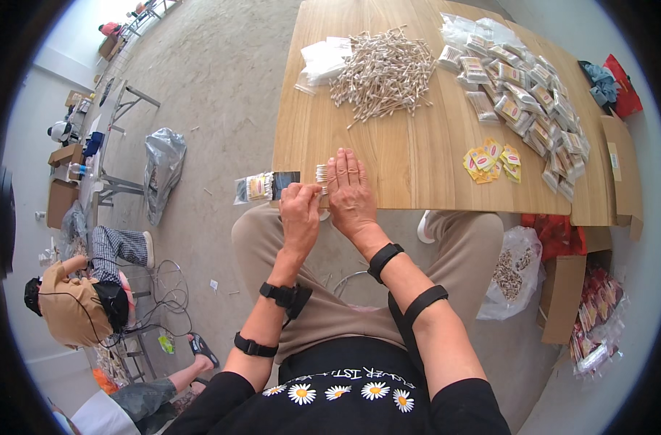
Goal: Counting and packaging cotton swabs into small plastic bags with paper inserts.
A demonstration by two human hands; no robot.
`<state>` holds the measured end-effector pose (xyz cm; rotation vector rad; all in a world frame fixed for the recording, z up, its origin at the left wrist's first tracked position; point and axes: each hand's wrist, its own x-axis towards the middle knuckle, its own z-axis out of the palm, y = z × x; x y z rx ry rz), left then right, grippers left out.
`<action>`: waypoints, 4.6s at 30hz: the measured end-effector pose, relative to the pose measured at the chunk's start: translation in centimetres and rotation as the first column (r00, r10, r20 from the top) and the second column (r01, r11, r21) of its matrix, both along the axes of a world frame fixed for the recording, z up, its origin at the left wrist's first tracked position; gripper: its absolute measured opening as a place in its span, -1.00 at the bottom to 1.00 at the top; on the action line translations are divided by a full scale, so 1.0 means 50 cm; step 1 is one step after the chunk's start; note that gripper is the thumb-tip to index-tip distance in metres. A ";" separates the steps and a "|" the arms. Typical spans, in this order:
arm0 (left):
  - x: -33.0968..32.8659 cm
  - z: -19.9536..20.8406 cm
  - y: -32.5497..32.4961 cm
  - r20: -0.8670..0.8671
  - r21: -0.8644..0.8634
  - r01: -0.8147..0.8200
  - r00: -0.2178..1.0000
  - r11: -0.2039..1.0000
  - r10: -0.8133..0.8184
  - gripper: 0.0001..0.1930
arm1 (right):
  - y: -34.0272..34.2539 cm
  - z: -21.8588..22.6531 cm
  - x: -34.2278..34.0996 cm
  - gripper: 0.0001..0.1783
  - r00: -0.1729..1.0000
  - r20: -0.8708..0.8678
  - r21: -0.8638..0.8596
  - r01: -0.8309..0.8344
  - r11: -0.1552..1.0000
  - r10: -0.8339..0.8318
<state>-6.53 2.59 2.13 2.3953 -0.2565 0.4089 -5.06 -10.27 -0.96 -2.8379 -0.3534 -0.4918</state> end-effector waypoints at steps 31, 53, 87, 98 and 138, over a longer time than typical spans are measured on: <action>0.031 -0.018 0.002 -0.016 0.001 -0.053 0.998 0.999 0.053 -0.77 | 0.000 -0.007 0.000 -0.26 1.000 0.007 -0.016 -0.003 1.000 0.003; 0.047 -0.027 0.011 -0.095 -0.004 -0.049 0.994 0.999 0.049 -0.78 | 0.001 0.000 -0.001 -0.33 1.000 -0.004 -0.022 0.004 1.000 -0.004; 0.033 -0.007 0.005 -0.137 -0.005 0.002 0.991 1.000 -0.002 -0.71 | -0.039 0.039 -0.014 0.16 0.967 -0.184 0.102 -0.159 0.982 0.176; 0.090 -0.025 -0.008 -0.235 -0.863 -0.113 0.953 0.493 -0.191 -0.50 | -0.030 0.058 -0.021 0.26 0.967 -0.216 0.013 -0.137 0.990 0.137; 0.093 -0.031 -0.049 -0.147 -0.962 -0.076 0.954 0.263 -0.261 -0.49 | -0.027 0.066 -0.024 0.32 0.973 -0.217 0.039 -0.070 0.997 0.076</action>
